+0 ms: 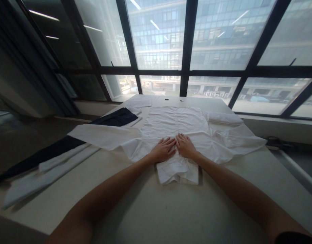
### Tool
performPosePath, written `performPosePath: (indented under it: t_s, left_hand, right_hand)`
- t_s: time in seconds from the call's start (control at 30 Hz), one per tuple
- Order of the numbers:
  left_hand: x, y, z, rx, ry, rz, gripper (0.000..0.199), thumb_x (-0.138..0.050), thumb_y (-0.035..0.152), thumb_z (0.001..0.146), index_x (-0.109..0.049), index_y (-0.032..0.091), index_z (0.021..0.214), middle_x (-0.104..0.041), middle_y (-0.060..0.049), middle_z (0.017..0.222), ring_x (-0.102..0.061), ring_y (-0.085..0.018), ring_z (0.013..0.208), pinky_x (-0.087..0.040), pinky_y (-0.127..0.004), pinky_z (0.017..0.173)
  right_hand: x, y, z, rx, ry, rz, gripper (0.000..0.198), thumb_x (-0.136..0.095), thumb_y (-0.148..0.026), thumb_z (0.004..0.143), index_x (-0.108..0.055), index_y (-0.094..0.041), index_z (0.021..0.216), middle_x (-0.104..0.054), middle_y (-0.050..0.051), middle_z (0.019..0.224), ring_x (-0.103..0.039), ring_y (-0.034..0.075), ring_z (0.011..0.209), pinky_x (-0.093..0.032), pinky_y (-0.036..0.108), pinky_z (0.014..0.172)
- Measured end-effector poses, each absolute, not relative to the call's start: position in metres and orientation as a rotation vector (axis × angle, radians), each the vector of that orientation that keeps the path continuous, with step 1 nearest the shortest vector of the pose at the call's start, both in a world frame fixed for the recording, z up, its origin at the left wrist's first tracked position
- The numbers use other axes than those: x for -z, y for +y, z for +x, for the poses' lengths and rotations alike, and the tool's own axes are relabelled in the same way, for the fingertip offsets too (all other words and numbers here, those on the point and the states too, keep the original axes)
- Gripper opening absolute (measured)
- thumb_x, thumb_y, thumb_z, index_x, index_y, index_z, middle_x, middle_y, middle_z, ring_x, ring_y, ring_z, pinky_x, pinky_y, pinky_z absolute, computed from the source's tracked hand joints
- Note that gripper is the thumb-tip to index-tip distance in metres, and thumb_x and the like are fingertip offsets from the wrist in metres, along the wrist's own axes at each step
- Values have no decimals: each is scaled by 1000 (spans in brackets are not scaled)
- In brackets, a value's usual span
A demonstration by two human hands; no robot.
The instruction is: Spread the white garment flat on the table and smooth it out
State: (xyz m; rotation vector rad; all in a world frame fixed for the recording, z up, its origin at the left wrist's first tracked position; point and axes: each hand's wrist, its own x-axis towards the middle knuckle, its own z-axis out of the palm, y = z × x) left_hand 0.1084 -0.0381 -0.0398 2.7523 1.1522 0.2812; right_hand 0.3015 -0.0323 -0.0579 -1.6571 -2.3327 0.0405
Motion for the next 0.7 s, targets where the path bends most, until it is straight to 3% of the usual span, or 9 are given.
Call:
performPosePath:
  t_s: [0.17,0.43,0.7]
  left_hand:
    - [45,-28,99,-251,1472,2659,59,-26,54,105,-33,27,158,-27,-7,165,-19,-34,153,-14,-64,119]
    - [43,-2,43,-170,1840,2595,62,-26,49,106,-33,16,158,-28,-13,164,-24,-34,151,-22,-53,121]
    - [47,-1,42,-244,1874,2578,57,-29,49,106,-39,20,155,-32,-12,163,-27,-33,150,-22,-54,120]
  right_hand:
    - [54,-36,302,-67,-2323,-1672,54,-31,-28,103,-40,-7,152,-34,17,161,-27,28,150,-21,47,120]
    - [49,-42,309,-125,-2340,-1704,56,-28,-34,105,-37,-12,155,-31,14,163,-24,28,151,-20,49,120]
    - [52,-40,309,-131,-2338,-1722,56,-28,-35,105,-36,-13,156,-30,13,164,-23,27,152,-20,49,121]
